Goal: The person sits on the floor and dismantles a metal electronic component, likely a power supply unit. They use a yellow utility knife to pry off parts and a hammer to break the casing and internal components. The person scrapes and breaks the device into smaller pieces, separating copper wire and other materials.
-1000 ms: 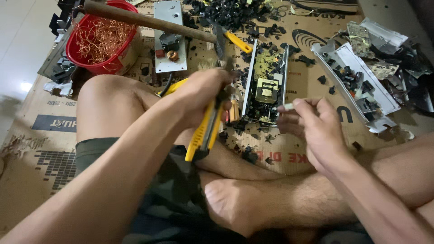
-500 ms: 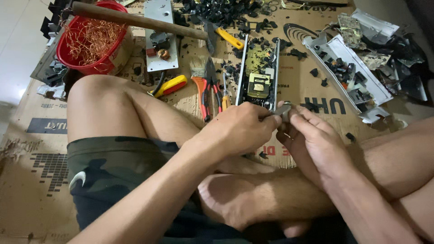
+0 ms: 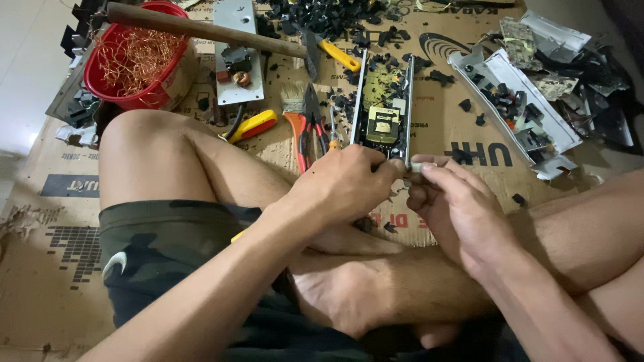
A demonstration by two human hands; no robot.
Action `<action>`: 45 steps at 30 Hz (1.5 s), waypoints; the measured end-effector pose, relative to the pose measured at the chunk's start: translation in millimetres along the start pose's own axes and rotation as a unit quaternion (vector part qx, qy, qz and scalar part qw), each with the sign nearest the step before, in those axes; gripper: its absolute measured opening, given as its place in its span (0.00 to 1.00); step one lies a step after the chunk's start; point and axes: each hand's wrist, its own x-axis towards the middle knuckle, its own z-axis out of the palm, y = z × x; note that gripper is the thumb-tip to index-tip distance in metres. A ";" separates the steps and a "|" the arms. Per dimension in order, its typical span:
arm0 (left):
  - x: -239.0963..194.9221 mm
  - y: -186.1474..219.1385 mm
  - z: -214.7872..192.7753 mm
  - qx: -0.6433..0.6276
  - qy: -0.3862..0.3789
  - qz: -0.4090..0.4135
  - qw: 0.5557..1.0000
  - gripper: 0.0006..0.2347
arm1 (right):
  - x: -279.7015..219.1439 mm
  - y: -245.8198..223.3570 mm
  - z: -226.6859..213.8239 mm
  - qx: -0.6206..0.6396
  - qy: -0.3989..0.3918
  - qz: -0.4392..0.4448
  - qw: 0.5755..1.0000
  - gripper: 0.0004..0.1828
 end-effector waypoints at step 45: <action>6.6 -23.5 12.1 -0.266 -0.086 -0.025 0.960 0.19 | 9.1 30.3 -8.0 -0.082 -0.042 -0.092 0.991 0.14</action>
